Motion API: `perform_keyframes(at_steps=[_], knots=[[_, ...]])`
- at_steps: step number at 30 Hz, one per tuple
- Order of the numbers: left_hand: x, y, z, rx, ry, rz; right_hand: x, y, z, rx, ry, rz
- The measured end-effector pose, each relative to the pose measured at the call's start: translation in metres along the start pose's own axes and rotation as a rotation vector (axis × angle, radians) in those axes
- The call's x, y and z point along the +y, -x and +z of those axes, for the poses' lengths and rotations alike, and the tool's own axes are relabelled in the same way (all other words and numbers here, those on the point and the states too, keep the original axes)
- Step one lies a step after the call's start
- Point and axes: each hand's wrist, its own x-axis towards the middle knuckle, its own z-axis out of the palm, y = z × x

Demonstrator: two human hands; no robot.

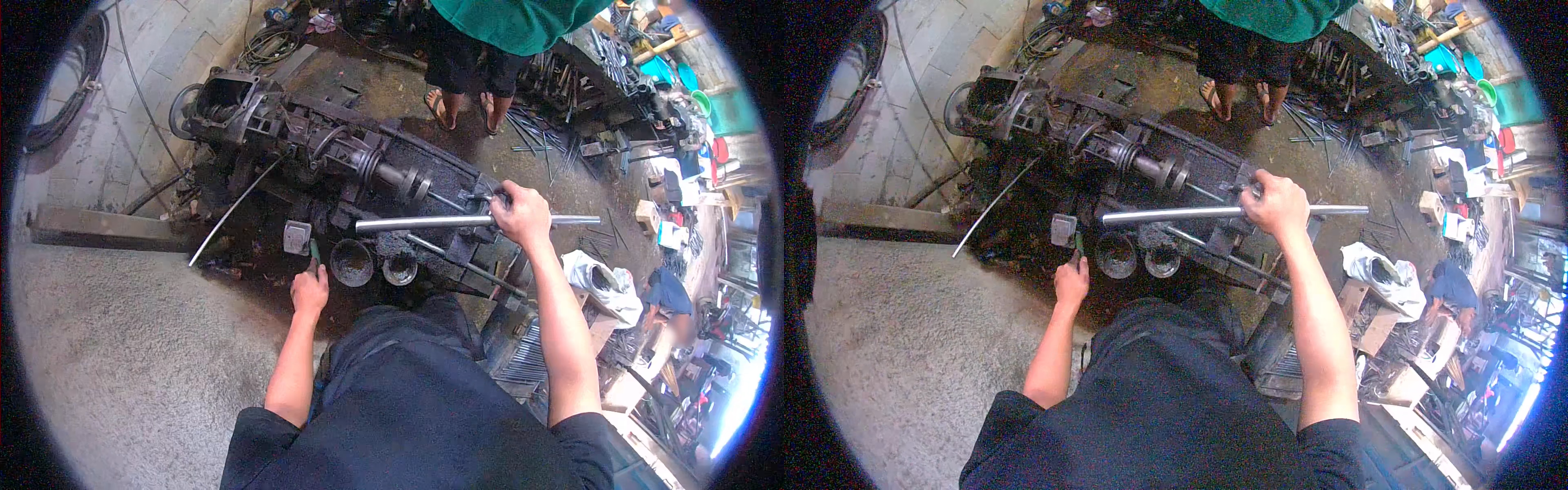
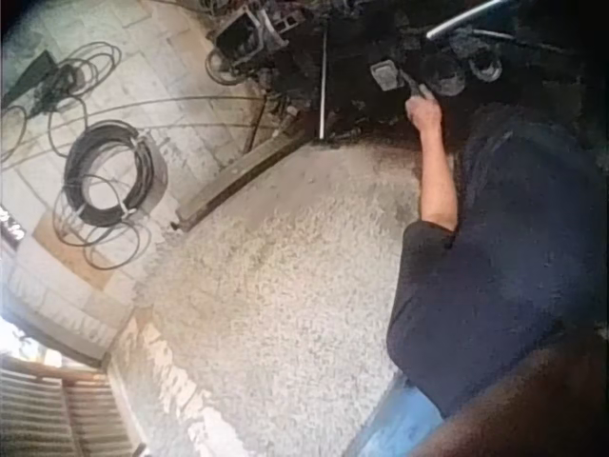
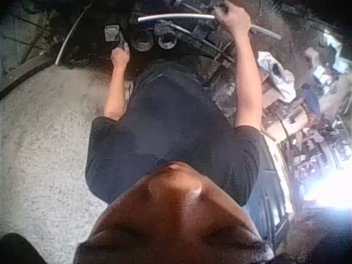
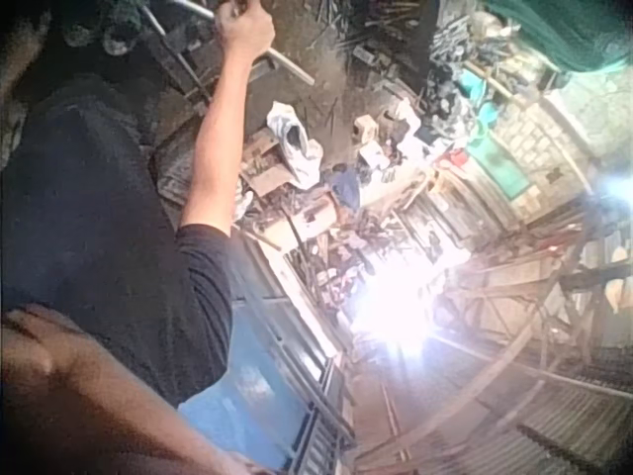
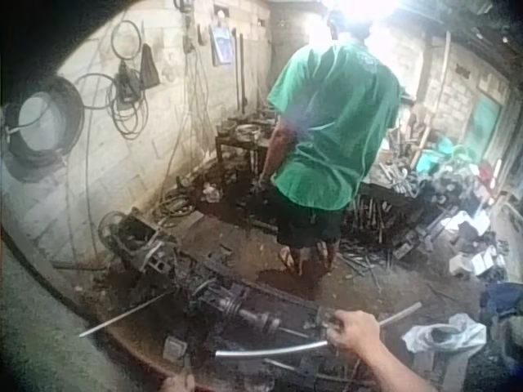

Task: The person clamps metal rods into a machine using a lever, adjusts the gearbox gears with a metal rod, operates the machine switch and handle to process the rods, and places the finished rods onto a rack.

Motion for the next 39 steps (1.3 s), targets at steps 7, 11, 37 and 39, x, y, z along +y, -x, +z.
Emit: perform_keyframes(at_steps=[7, 11, 37, 39], knots=[[0.004, 0.009, 0.003, -0.015, 0.052, -0.015, 0.001, 0.001, 0.003, 0.070, -0.020, -0.035], [0.001, 0.011, 0.010, 0.070, 0.048, -0.012, -0.001, -0.001, 0.002, 0.068, -0.003, -0.025], [-0.031, 0.025, 0.068, 0.176, -0.327, 0.105, 0.002, 0.007, 0.025, 0.530, -0.093, -0.321], [-0.055, 0.017, 0.088, 0.107, -0.478, 0.184, -0.010, 0.010, 0.027, 0.452, -0.057, -0.319]])
